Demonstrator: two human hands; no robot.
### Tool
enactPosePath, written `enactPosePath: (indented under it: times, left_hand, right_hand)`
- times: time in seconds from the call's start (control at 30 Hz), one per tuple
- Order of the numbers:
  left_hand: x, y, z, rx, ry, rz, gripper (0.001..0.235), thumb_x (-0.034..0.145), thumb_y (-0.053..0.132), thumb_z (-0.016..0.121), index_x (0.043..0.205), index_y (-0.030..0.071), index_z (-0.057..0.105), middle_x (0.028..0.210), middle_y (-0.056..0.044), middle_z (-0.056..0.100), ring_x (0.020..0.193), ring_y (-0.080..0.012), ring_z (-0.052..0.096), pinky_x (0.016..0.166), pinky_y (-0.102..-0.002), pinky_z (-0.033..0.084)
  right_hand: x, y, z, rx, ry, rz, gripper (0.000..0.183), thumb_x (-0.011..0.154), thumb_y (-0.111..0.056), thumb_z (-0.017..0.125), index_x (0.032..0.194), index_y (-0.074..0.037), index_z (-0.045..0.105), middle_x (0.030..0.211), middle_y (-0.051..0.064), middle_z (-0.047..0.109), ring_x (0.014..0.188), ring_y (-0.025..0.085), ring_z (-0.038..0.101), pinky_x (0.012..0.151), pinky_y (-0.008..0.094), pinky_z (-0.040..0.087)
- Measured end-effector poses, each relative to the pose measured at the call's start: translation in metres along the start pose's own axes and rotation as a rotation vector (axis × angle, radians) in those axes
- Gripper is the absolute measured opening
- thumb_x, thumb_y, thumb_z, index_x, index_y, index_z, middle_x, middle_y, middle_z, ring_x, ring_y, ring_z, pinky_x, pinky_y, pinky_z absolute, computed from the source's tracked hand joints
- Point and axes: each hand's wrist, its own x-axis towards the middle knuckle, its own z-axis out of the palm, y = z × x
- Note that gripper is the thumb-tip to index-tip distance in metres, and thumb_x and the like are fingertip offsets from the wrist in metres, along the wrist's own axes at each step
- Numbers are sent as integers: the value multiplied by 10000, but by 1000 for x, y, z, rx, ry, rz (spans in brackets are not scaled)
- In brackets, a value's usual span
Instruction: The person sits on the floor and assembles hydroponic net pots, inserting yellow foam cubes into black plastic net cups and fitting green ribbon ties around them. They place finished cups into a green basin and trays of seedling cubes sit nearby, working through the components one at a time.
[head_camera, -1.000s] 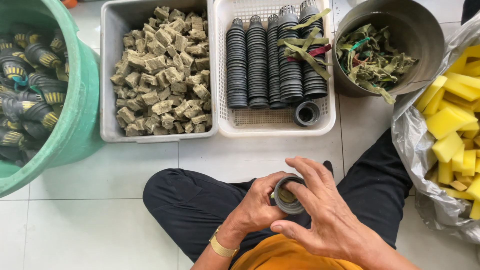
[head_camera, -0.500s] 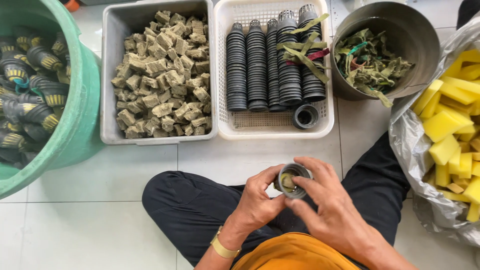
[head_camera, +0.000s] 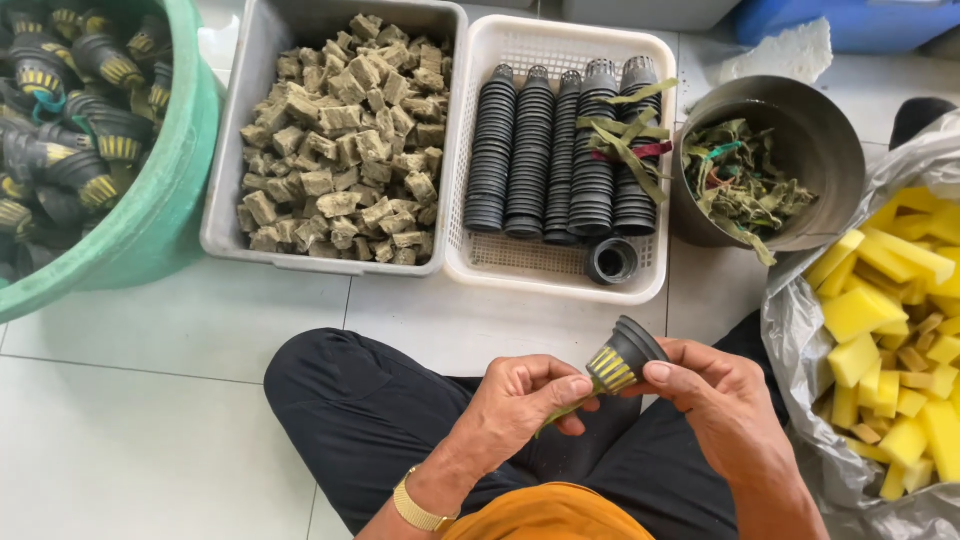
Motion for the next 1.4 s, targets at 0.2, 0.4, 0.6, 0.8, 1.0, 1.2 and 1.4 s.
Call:
enactPosePath:
  times: [0.2,0.4,0.6,0.8,1.0,1.2,1.4]
  left_hand:
    - [1,-5,7,43,36,79,204,951,166,740,993,-33,763,854,-59,736,710,-80,658,664,-217,568]
    - [-1,-2,14,33,1,157,161,962,134,730,940,-26,733,841,-29,716,742,-84,674,692,-217,568]
    - [-2,-5,10,12,9,122,136,942,88,729,988,-40,734,875,-39,728,723,-77,677,682,-212,572]
    - [-11,-10,-35,205,85,-30,147,864,19,737,999,-36,761,817,-34,745,615,-68,648,582,-201,548]
    - [-15,6,-30,778,409,-103,161,851,149,811,935,12,822,719,-67,771,595,-85,650,577,-244,518]
    - [-21,35,0,594,196,610,571,688,68,842,1222,-11,656,1086,-99,692,985,-170,658,882,-288,527]
    - [-9,3,2,243,49,329,420,811,30,831,1211,10,704,1073,-58,773,996,-122,699,892,-277,584]
  right_hand:
    - [12,16,-8,179,-99,7,299,964,-122,640,1075,147,705,959,202,763,837,279,731,806,412,575]
    - [14,20,-6,399,-198,18,357,997,-200,599,1060,138,694,990,222,754,871,308,741,853,486,592]
    - [15,22,-9,317,-104,-20,298,972,-143,630,1057,135,697,979,212,759,862,297,739,834,450,585]
    - [12,7,-9,194,4,-146,238,970,-91,654,1073,112,722,985,179,758,859,247,725,818,389,601]
    - [7,-20,3,54,69,-174,237,938,-89,682,1067,100,743,1011,170,764,858,232,730,754,320,553]
    - [-4,-23,17,-424,-1,-373,251,751,-37,806,978,59,753,1193,134,746,983,183,706,844,315,560]
    - [-27,-31,59,-481,-163,-696,553,731,-43,809,1246,31,622,1441,148,554,1225,215,643,1002,340,533]
